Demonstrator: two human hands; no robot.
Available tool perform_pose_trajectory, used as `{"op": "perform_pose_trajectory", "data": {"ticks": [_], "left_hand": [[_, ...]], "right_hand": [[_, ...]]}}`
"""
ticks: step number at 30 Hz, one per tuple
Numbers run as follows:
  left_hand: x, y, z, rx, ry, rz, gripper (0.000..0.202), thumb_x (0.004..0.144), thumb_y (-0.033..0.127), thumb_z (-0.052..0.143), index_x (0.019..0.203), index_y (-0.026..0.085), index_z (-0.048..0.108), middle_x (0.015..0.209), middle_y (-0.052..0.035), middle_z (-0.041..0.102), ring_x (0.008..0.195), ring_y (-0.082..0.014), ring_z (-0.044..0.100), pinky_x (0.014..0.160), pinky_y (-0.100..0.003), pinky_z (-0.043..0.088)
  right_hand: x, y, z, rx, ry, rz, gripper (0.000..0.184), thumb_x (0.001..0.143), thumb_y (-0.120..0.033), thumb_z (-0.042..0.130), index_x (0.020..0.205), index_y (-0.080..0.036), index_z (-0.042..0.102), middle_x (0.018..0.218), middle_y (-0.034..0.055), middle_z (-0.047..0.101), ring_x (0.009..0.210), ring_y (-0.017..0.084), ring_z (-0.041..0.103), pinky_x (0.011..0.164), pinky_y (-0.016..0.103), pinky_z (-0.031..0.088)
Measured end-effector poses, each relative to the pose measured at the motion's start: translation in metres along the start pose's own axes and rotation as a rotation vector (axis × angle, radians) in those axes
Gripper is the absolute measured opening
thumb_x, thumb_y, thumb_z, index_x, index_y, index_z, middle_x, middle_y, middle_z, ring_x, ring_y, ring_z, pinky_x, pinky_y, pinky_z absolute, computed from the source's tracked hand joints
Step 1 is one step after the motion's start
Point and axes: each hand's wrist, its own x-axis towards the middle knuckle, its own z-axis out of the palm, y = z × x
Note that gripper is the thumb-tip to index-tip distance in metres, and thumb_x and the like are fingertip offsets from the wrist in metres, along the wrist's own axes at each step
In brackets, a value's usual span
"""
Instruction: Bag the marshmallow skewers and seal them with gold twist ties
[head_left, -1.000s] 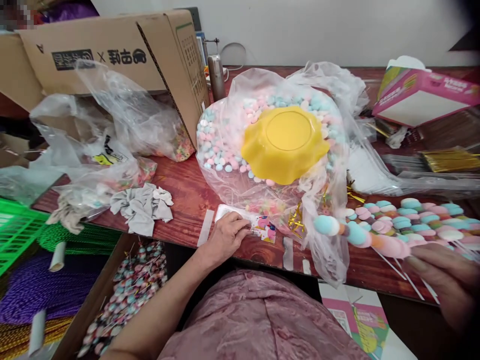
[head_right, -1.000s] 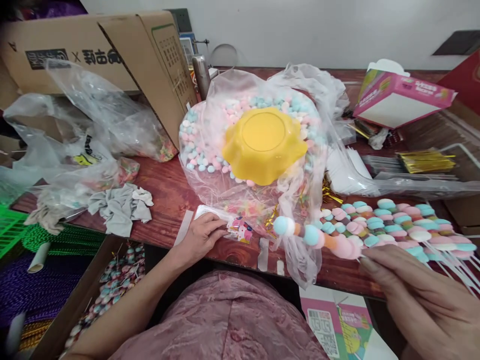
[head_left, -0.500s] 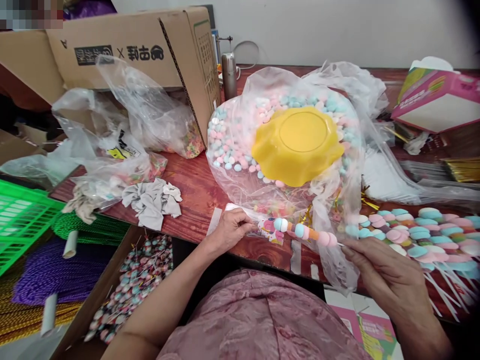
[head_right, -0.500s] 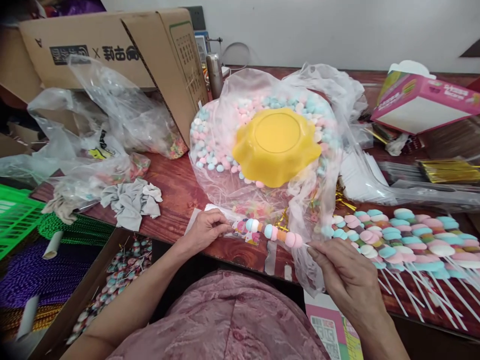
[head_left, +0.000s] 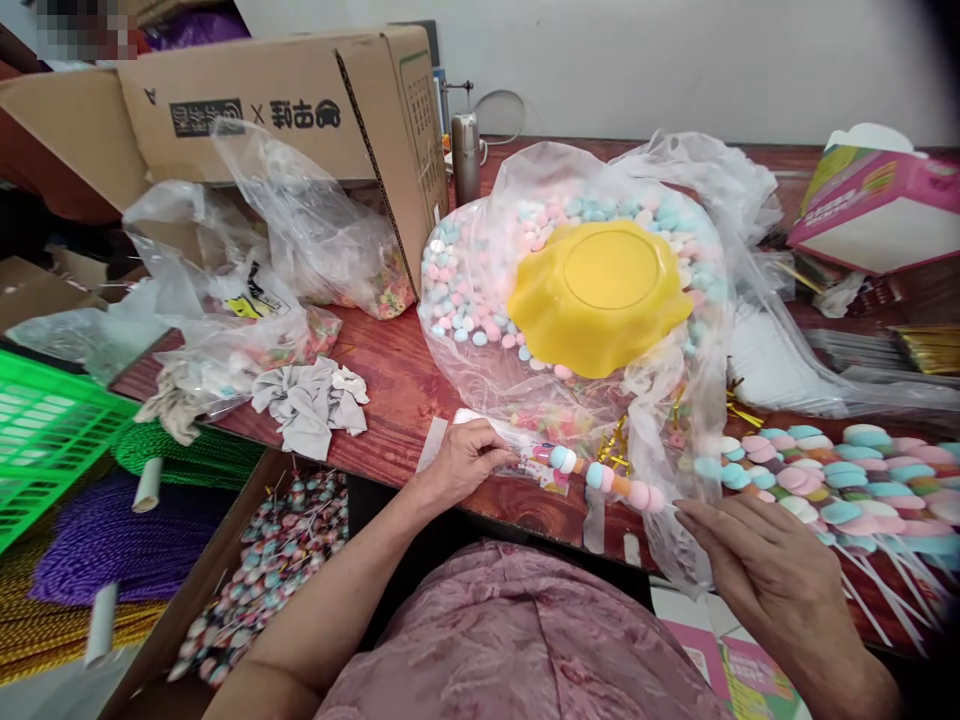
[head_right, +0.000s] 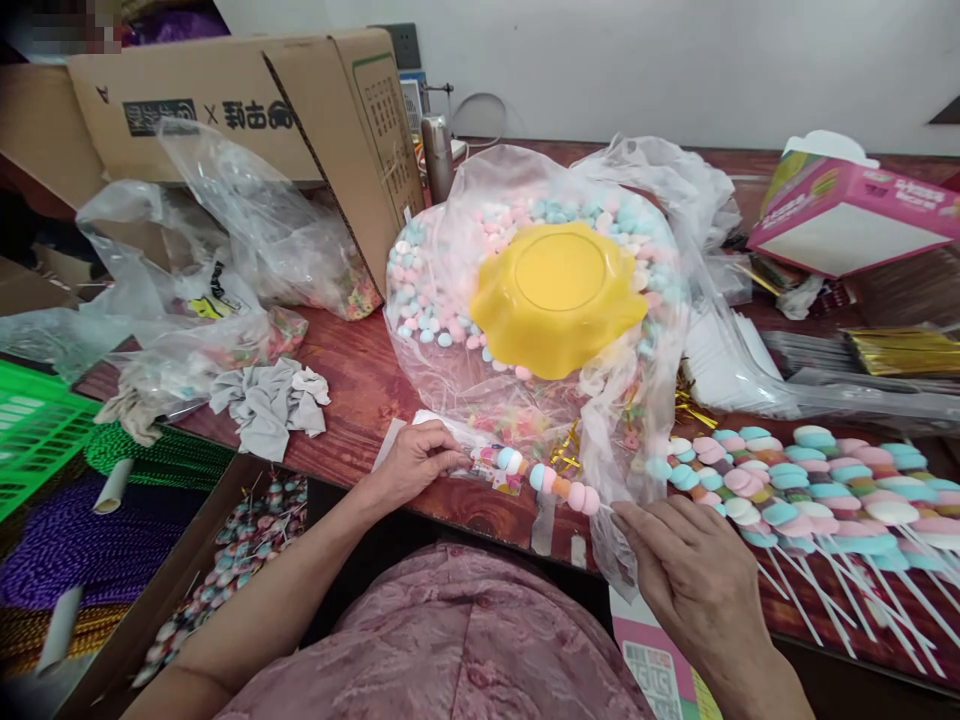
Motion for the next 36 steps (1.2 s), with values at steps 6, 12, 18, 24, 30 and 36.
{"op": "perform_pose_trajectory", "data": {"ticks": [6, 12, 18, 24, 30, 36], "left_hand": [[-0.003, -0.001, 0.003, 0.038, -0.044, 0.116, 0.025, 0.088, 0.037, 0.070, 0.074, 0.016, 0.073, 0.068, -0.0019, 0.062, 0.064, -0.0114, 0.056, 0.061, -0.023, 0.044], [-0.009, 0.004, 0.009, 0.190, -0.114, 0.288, 0.026, 0.095, 0.031, 0.060, 0.075, 0.016, 0.070, 0.072, -0.0037, 0.064, 0.071, -0.0139, 0.058, 0.067, -0.025, 0.045], [-0.006, 0.025, -0.003, 0.437, 0.081, 0.403, 0.013, 0.091, 0.025, 0.060, 0.087, 0.016, 0.068, 0.094, -0.0108, 0.066, 0.092, -0.0226, 0.056, 0.084, -0.038, 0.047], [-0.003, 0.029, -0.005, 0.586, -0.148, 0.448, 0.024, 0.092, 0.022, 0.053, 0.113, 0.014, 0.059, 0.106, -0.0133, 0.067, 0.098, -0.0250, 0.060, 0.084, -0.038, 0.048], [-0.012, 0.033, 0.005, 0.682, -0.327, 0.196, 0.028, 0.093, 0.044, 0.057, 0.098, 0.017, 0.059, 0.087, -0.0068, 0.068, 0.078, -0.0219, 0.063, 0.067, -0.031, 0.043], [-0.013, 0.054, 0.007, 0.722, -0.461, -0.031, 0.043, 0.082, 0.057, 0.070, 0.095, 0.017, 0.062, 0.087, -0.0065, 0.068, 0.080, -0.0254, 0.064, 0.066, -0.031, 0.040]], "right_hand": [[0.005, -0.012, 0.003, -0.083, -0.060, -0.095, 0.021, 0.092, -0.011, 0.052, 0.102, -0.019, 0.068, 0.078, 0.0031, 0.067, 0.076, 0.019, 0.059, 0.069, 0.033, 0.043], [0.025, -0.017, 0.005, -0.106, -0.038, -0.165, 0.023, 0.093, -0.009, 0.050, 0.105, -0.017, 0.068, 0.082, 0.0034, 0.070, 0.072, 0.017, 0.062, 0.067, 0.032, 0.044], [0.031, -0.018, 0.006, 0.196, 0.064, -0.033, 0.025, 0.091, -0.009, 0.055, 0.106, -0.024, 0.069, 0.078, -0.0001, 0.070, 0.069, 0.014, 0.066, 0.065, 0.027, 0.051], [0.026, -0.025, 0.016, 0.320, 0.070, -0.026, 0.025, 0.090, -0.007, 0.057, 0.107, -0.022, 0.067, 0.077, 0.0000, 0.068, 0.066, 0.012, 0.064, 0.063, 0.023, 0.051], [0.027, -0.036, 0.022, 0.030, 0.111, -0.206, 0.033, 0.088, 0.000, 0.049, 0.114, -0.015, 0.063, 0.079, 0.0040, 0.069, 0.067, 0.015, 0.061, 0.063, 0.029, 0.046], [0.041, -0.039, 0.014, -0.004, 0.130, -0.406, 0.027, 0.091, -0.003, 0.046, 0.111, -0.011, 0.062, 0.081, 0.0072, 0.072, 0.067, 0.016, 0.059, 0.060, 0.031, 0.040]]}}
